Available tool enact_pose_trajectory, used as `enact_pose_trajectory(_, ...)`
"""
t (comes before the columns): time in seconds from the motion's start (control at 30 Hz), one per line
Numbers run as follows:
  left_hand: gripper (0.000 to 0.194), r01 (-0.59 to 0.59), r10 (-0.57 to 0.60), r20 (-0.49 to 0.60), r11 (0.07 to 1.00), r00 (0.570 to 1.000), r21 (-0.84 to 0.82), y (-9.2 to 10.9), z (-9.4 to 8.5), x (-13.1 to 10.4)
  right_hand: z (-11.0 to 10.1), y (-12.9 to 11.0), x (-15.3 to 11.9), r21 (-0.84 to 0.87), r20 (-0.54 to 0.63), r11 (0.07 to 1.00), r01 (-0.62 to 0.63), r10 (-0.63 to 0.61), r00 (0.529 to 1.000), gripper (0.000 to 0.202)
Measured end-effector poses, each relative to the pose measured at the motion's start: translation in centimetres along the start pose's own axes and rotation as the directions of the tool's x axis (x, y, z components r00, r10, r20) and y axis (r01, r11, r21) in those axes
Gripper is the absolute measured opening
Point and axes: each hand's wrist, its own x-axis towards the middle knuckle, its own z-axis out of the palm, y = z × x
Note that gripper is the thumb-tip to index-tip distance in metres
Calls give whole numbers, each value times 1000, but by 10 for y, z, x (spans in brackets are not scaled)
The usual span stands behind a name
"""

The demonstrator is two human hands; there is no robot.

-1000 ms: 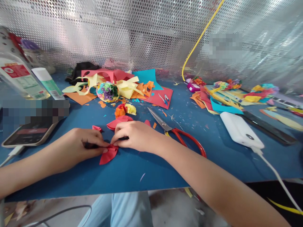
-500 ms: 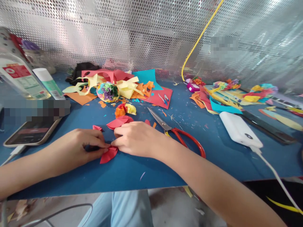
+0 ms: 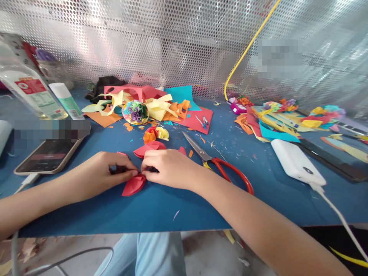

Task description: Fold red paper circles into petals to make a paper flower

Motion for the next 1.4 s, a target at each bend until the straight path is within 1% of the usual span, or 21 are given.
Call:
enact_pose_trajectory(0.13, 20, 34, -32, 23, 994, 999, -108, -1, -1, 1, 1, -6, -1, 18, -89, 1000, -21, 22, 996, 8)
enact_pose_trajectory(0.23, 17, 19, -21, -14, 990, 1000, -143, -1, 0, 1, 2, -9, -1, 100, -116, 994, -52, 63, 991, 5)
enact_pose_trajectory(0.37, 17, -41, 23, -114, 987, 993, -156, -1, 3, 2, 1, -9, 0, 313, -69, 941, -128, 157, 985, 9)
enact_pose_trajectory(0.47, 16, -19, -3, -120, 983, 993, -183, -1, 3, 2, -1, -8, 1, 415, -9, 892, -179, 201, 980, 13)
enact_pose_trajectory(0.57, 17, 63, -78, -67, 978, 995, -200, -2, 2, 2, -2, -8, 2, 415, 21, 882, -224, 237, 971, 14)
enact_pose_trajectory(0.67, 19, 104, -108, -13, 980, 994, -168, -4, 3, 4, 0, -10, 2, 360, 3, 909, -209, 222, 975, 13)
enact_pose_trajectory(0.73, 19, 110, -109, 9, 986, 994, -124, -6, 5, 6, 3, -10, 1, 335, 12, 916, -221, 231, 973, 13)
enact_pose_trajectory(0.83, 20, 105, -103, 27, 993, 994, -62, -4, 5, 6, 8, -8, 1, 331, 34, 901, -280, 285, 958, 12)
enact_pose_trajectory(0.9, 20, 57, -56, 17, 998, 998, -15, -2, 3, 4, 9, -6, 1, 333, 22, 897, -291, 302, 953, 11)
enact_pose_trajectory(0.97, 22, -19, 19, 12, 998, 1000, 59, -1, -1, 1, 10, -4, 2, 322, -12, 906, -276, 295, 955, 10)
enact_pose_trajectory(1.03, 24, -99, 96, 30, 987, 995, 130, -2, -3, -2, 9, -4, 3, 294, -49, 923, -246, 272, 961, 9)
enact_pose_trajectory(1.1, 25, -162, 153, 63, 972, 986, 169, -6, -2, -3, 8, -4, 3, 266, -71, 939, -219, 245, 967, 7)
enact_pose_trajectory(1.17, 23, -202, 193, 63, 962, 979, 184, -10, 1, -2, 7, -3, 4, 253, -81, 949, -189, 216, 973, 7)
enact_pose_trajectory(1.27, 20, -215, 215, 18, 962, 976, 171, -14, 6, 0, 5, 0, 5, 245, -80, 962, -123, 146, 986, 10)
enact_pose_trajectory(1.4, 18, -187, 189, -12, 976, 982, 114, -15, 8, 2, 4, 3, 5, 223, -54, 973, -58, 72, 996, 6)
